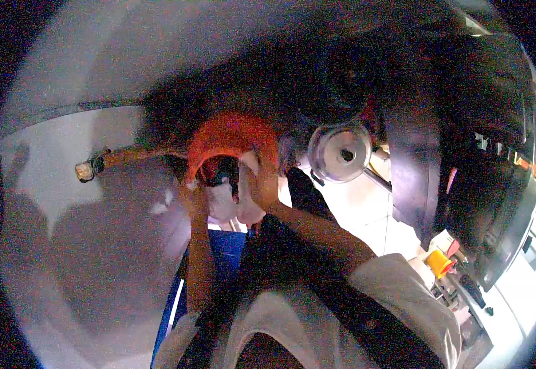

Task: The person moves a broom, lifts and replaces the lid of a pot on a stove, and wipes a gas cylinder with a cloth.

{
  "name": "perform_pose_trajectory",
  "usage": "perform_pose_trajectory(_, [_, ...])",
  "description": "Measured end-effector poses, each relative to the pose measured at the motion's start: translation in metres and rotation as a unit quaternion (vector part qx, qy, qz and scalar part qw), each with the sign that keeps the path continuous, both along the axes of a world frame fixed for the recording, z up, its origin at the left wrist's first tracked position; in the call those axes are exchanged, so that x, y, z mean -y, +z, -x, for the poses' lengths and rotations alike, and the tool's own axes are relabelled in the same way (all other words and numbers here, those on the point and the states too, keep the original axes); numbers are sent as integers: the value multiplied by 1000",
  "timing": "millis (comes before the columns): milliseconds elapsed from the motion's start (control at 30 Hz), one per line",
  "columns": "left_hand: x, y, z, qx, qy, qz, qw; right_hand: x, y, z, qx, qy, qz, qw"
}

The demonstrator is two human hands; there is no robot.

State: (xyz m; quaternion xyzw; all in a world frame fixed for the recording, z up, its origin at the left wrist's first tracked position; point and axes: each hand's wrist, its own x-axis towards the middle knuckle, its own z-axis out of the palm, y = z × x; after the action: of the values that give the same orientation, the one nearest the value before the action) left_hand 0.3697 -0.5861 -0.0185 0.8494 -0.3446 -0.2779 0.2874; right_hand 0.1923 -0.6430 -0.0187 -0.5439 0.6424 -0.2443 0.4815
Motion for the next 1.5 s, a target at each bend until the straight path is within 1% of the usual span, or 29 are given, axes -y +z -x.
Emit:
perform_pose_trajectory(67, [-4, 7, 1, -44, 12, 0, 999, -13, -10, 1, 19, -38, -96, 994])
perform_pose_trajectory(100, [13, 14, -1, -9, -2, -93, 996, -1, -9, -3, -12, -35, -16, 999])
perform_pose_trajectory(167, [12, -19, -12, 77, -79, -29, 994, 8, -26, -7, -80, 1, 52, 995])
perform_pose_trajectory(200, [8, -46, -25, 122, -115, 5, 986, 18, -28, -10, -92, 11, 54, 994])
perform_pose_trajectory(267, [15, -96, -56, 163, -155, -22, 974, 46, -18, -19, -97, 21, 25, 995])
perform_pose_trajectory(300, [30, -89, -59, 181, -144, -80, 970, 63, -10, -24, -91, 22, -6, 996])
perform_pose_trajectory(367, [52, -85, -62, 165, -121, -72, 976, 94, -4, -30, -75, 51, -16, 996])
perform_pose_trajectory(400, [61, -85, -63, 132, -109, -8, 985, 107, -7, -32, -68, 66, -22, 995])
perform_pose_trajectory(467, [66, -80, -58, 103, -64, 32, 992, 106, -28, -27, -87, 77, 1, 993])
perform_pose_trajectory(533, [59, -68, -33, 110, -4, -16, 994, 103, -21, -23, -91, 68, 1, 993])
perform_pose_trajectory(600, [29, -44, -2, -13, 37, 35, 999, 80, -10, -2, -101, 106, 15, 989])
perform_pose_trajectory(667, [-2, -27, 46, -82, 78, 102, 988, 53, 3, 27, -97, 148, 67, 982])
perform_pose_trajectory(700, [-15, -23, 69, -108, 96, 134, 980, 49, 6, 38, -92, 168, 52, 980])
perform_pose_trajectory(733, [-27, -29, 84, -127, 109, 156, 973, 47, 11, 49, -89, 187, 35, 978])
perform_pose_trajectory(767, [-49, -57, 87, -100, 108, 124, 981, 48, 14, 53, -87, 199, 20, 976])
perform_pose_trajectory(833, [-61, -94, 71, -118, 143, 131, 974, 60, 18, 50, -82, 219, -2, 972])
perform_pose_trajectory(867, [-52, -100, 58, -162, 180, 167, 956, 62, -2, 38, -82, 200, 18, 976])
perform_pose_trajectory(900, [-46, -107, 38, -165, 169, 162, 958, 63, -23, 27, -82, 180, 39, 980])
perform_pose_trajectory(933, [-41, -114, 18, -169, 157, 158, 960, 72, -25, 17, -81, 171, 42, 981])
perform_pose_trajectory(1000, [0, -98, 4, -125, 122, 142, 974, 105, -16, 4, -86, 158, 60, 982])
perform_pose_trajectory(1100, [67, -48, 9, -31, 54, 65, 996, 147, -9, -3, -100, 141, -30, 984])
perform_pose_trajectory(1167, [88, -41, 4, 9, 14, 53, 998, 148, 0, -3, -103, 91, -28, 990])
perform_pose_trajectory(1200, [91, -41, -1, 65, -39, 67, 995, 147, 3, -3, -102, 67, -28, 992])
perform_pose_trajectory(1233, [91, -41, 6, 12, 45, 64, 997, 138, -9, 3, -78, 47, -65, 994])
perform_pose_trajectory(1267, [86, -35, 11, 8, 28, 41, 999, 124, -2, 6, -79, 36, -31, 996])
perform_pose_trajectory(1333, [58, -20, 15, -3, -10, -5, 1000, 81, 11, 14, -61, 17, -46, 997])
perform_pose_trajectory(1433, [5, -2, 9, -66, -7, 11, 998, -7, -17, 18, -64, 6, -9, 998])
perform_pose_trajectory(1467, [3, -9, -3, -42, -33, 4, 999, -23, -12, 4, -45, -25, -51, 997])
perform_pose_trajectory(1500, [0, -14, -19, -18, -59, -4, 998, -27, -12, -4, -51, -27, -39, 998])
